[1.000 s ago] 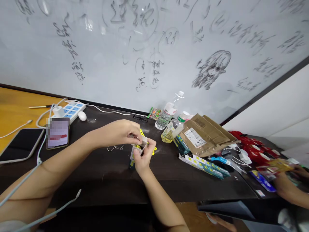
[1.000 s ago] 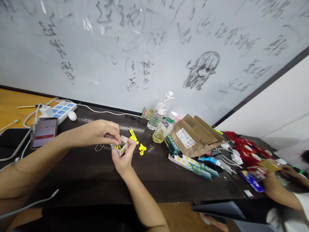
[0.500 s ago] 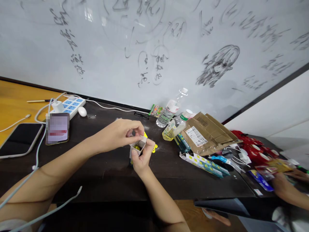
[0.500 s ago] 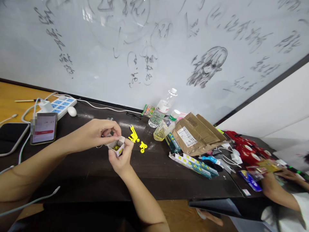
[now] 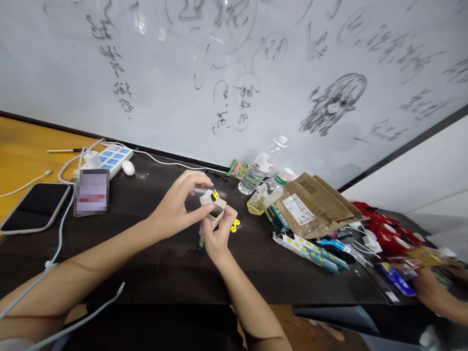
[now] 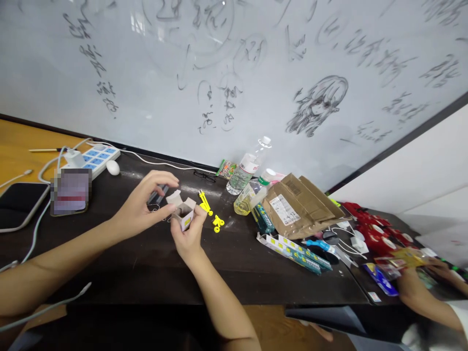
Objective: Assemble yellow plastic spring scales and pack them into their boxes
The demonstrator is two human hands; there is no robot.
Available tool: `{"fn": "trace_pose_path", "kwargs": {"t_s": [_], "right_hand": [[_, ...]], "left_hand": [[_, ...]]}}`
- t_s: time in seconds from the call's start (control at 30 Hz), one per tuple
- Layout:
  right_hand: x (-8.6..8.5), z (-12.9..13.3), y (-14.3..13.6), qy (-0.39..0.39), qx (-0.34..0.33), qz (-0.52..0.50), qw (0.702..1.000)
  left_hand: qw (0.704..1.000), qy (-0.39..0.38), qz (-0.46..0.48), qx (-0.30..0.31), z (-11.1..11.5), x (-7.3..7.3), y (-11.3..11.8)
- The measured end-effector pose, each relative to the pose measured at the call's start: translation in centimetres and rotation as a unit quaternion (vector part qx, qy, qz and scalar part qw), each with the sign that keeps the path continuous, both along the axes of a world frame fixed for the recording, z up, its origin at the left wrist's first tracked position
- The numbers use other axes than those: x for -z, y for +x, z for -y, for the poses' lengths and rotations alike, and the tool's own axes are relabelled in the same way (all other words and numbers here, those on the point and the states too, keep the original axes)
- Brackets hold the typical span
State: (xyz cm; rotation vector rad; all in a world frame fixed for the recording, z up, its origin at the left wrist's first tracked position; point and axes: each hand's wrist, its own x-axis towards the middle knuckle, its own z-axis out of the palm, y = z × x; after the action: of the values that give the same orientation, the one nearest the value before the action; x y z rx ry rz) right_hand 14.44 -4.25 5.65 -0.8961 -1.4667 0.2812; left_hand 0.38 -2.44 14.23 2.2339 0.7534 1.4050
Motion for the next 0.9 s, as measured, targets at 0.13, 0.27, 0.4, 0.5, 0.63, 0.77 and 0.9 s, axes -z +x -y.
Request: {"fn": "trace_pose_path", "kwargs": {"t_s": [0.13, 0.27, 0.4, 0.5, 0.63, 0.77, 0.9], "right_hand": [[2.6, -1.4, 0.2, -0.075, -0.011, 0.041, 0.996], [5.8, -1.6, 1.2, -0.170, -0.035, 0.122, 0.977], [7.4, -1.1, 2.1, -0.244, -0.084, 0.164, 0.952], [7.5, -1.0, 2.1, -0.278, -0.091, 0.175, 0.940], [6.7, -1.6, 3.0, -0.297, -0.179, 0.168, 0.923], [5.1, -2.6, 5.4, -0.342, -0.360, 0.159, 0.853], [4.0, -2.7, 6.9, -0.348, -0.402, 0.242, 0.811]], "left_hand": [[0.981, -0.117, 0.129, 0.081, -1.7, 5.9, 0.4], [0.938, -0.227, 0.253, 0.066, -3.6, 10.1, 0.5], [0.893, -0.308, 0.328, 0.001, -5.2, 12.3, -0.1], [0.877, -0.341, 0.337, -0.008, -5.8, 13.4, -0.4], [0.874, -0.359, 0.327, -0.028, -6.1, 14.1, -0.5], [0.859, -0.396, 0.317, -0.065, -6.6, 14.7, -0.8], [0.861, -0.399, 0.307, -0.072, -6.8, 15.1, -1.0]]}}
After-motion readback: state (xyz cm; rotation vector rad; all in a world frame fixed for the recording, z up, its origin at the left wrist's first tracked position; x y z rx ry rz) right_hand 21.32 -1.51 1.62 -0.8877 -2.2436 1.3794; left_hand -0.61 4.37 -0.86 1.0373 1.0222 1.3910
